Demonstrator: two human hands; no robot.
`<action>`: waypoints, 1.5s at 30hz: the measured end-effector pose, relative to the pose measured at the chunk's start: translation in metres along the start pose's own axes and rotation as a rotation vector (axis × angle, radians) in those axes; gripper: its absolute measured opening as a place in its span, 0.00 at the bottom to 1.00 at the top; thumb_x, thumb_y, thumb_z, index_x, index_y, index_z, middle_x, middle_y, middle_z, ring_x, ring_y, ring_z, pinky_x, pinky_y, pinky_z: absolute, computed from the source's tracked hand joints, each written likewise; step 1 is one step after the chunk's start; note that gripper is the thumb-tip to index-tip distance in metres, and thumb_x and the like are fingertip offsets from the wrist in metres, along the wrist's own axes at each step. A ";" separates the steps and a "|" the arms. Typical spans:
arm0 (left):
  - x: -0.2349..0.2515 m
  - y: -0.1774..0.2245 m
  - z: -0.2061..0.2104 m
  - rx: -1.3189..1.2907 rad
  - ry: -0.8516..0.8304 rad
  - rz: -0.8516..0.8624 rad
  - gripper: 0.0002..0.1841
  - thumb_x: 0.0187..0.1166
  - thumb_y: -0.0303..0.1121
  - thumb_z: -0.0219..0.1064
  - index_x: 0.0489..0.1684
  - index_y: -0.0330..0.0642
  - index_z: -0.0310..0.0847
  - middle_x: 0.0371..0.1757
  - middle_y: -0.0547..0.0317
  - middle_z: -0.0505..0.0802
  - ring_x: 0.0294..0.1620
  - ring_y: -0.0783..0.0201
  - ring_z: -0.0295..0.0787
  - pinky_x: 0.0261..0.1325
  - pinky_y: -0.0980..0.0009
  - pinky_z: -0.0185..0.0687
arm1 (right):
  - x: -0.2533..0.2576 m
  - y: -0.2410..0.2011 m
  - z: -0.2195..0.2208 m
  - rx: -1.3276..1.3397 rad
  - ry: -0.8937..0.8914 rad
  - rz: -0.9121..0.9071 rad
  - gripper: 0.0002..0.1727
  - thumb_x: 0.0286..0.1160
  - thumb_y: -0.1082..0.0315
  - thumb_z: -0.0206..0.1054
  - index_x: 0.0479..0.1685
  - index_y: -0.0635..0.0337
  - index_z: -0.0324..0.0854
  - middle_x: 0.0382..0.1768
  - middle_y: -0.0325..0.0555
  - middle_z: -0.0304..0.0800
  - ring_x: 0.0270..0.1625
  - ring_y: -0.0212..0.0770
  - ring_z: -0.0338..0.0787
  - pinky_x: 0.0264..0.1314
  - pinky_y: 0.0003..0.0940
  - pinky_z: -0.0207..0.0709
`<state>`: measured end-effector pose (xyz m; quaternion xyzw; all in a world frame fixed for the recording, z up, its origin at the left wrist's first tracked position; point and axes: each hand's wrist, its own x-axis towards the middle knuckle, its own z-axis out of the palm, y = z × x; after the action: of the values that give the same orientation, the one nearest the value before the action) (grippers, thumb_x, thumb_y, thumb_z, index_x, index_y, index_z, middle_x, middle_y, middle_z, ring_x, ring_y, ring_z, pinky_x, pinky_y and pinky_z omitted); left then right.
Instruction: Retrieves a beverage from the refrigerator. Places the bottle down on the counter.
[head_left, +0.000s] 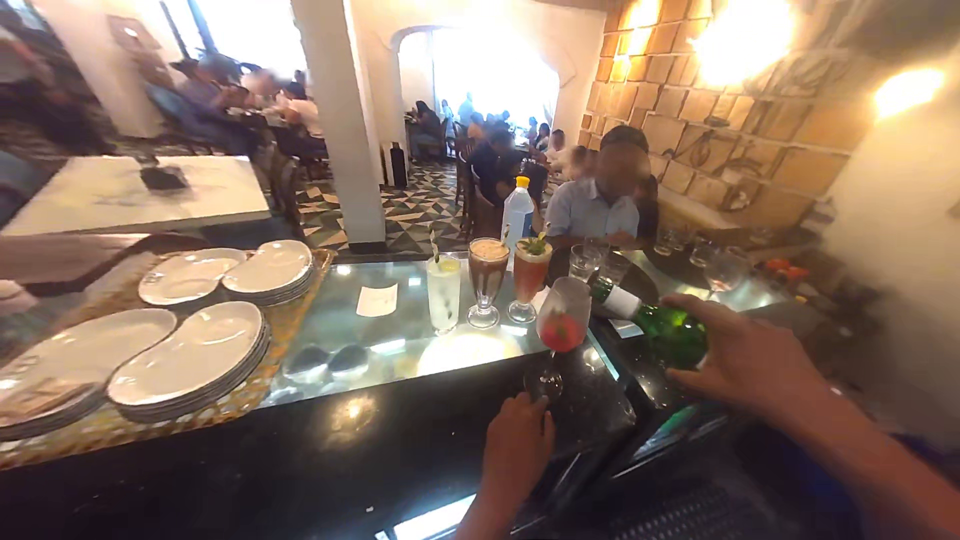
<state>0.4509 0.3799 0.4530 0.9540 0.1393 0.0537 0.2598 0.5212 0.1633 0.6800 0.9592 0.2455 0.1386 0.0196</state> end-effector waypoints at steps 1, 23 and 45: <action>0.000 0.000 0.000 -0.010 0.002 0.000 0.22 0.86 0.45 0.53 0.71 0.55 0.87 0.62 0.50 0.91 0.67 0.50 0.87 0.65 0.53 0.84 | 0.008 -0.002 -0.002 -0.036 -0.037 0.000 0.49 0.45 0.41 0.86 0.81 0.24 0.73 0.51 0.44 0.92 0.43 0.53 0.92 0.39 0.59 0.82; -0.002 0.001 -0.001 -0.001 0.020 0.013 0.22 0.86 0.44 0.52 0.69 0.54 0.88 0.58 0.52 0.92 0.64 0.50 0.88 0.61 0.54 0.85 | 0.051 -0.015 -0.050 -0.411 -0.147 -0.128 0.46 0.46 0.47 0.86 0.78 0.22 0.74 0.51 0.42 0.89 0.42 0.48 0.91 0.36 0.53 0.83; -0.001 0.002 -0.004 -0.001 -0.004 -0.002 0.23 0.86 0.44 0.51 0.68 0.55 0.89 0.59 0.54 0.92 0.64 0.52 0.87 0.62 0.57 0.85 | 0.096 -0.059 -0.099 -0.735 0.157 -0.869 0.24 0.70 0.76 0.71 0.65 0.42 0.85 0.40 0.54 0.86 0.42 0.58 0.86 0.44 0.54 0.77</action>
<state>0.4498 0.3798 0.4570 0.9539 0.1396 0.0517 0.2604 0.5471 0.2573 0.7935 0.6873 0.5538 0.2645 0.3885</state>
